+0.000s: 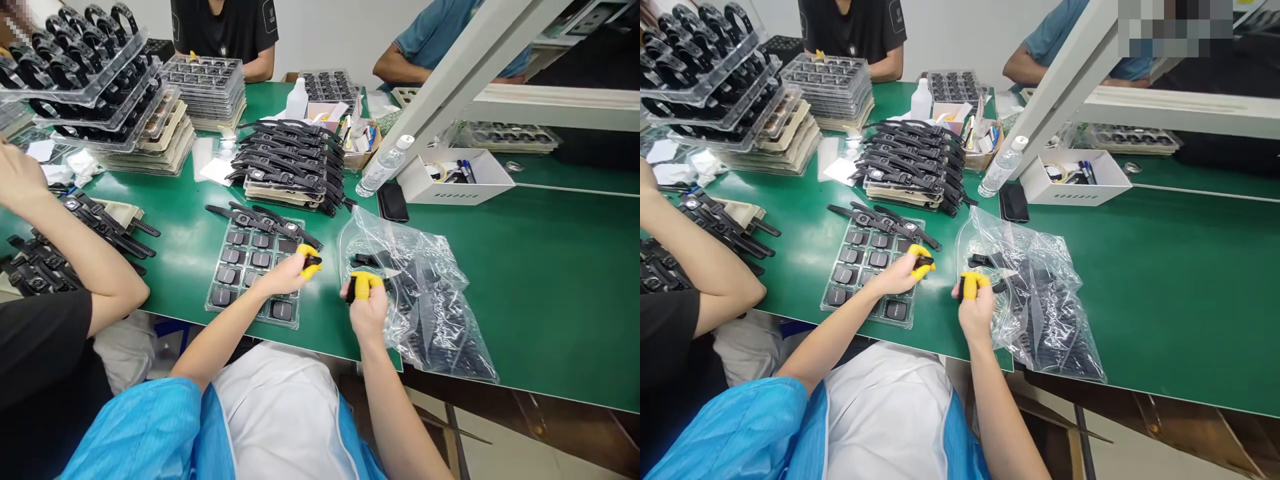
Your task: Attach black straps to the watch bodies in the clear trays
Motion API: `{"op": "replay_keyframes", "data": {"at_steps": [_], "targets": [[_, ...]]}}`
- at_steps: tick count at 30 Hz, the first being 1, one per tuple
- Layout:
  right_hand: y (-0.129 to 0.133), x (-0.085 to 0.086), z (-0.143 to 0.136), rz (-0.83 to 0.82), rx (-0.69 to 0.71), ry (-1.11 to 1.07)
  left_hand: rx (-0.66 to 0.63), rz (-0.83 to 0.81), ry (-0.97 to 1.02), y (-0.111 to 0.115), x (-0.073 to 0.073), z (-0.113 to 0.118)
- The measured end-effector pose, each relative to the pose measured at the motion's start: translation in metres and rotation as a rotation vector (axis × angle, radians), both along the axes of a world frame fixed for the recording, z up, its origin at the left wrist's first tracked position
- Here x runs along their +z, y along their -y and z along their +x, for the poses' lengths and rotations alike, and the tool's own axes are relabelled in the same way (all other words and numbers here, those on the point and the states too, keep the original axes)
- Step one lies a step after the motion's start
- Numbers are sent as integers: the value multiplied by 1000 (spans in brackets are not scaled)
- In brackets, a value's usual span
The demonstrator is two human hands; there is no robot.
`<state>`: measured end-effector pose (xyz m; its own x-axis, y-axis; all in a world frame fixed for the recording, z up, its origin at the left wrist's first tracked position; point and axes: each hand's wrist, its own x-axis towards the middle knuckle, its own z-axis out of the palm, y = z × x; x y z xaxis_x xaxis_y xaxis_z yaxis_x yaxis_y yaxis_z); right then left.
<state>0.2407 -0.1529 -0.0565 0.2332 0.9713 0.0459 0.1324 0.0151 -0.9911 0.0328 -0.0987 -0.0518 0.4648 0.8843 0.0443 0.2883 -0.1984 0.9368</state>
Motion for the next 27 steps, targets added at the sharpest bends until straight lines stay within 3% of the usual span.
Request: {"op": "replay_keyframes", "data": {"at_steps": [3,6,10,13,17,20,27], "targets": [[21,11,-31,-106,183,-181,-81,142,-197,4,-2,1],[31,17,-49,-184,317,-292,-169,271,-219,3,1,1],[35,26,-50,-247,385,-424,-225,377,-197,10,11,-1],[43,34,-41,-309,466,-497,-241,415,-160,33,19,-8],[61,36,-34,-449,602,-530,-182,412,-141,77,23,-23],[73,32,-39,-521,629,-569,-132,414,-146,104,22,-34],[86,32,-60,-586,599,-689,103,459,-79,138,8,-37]]}}
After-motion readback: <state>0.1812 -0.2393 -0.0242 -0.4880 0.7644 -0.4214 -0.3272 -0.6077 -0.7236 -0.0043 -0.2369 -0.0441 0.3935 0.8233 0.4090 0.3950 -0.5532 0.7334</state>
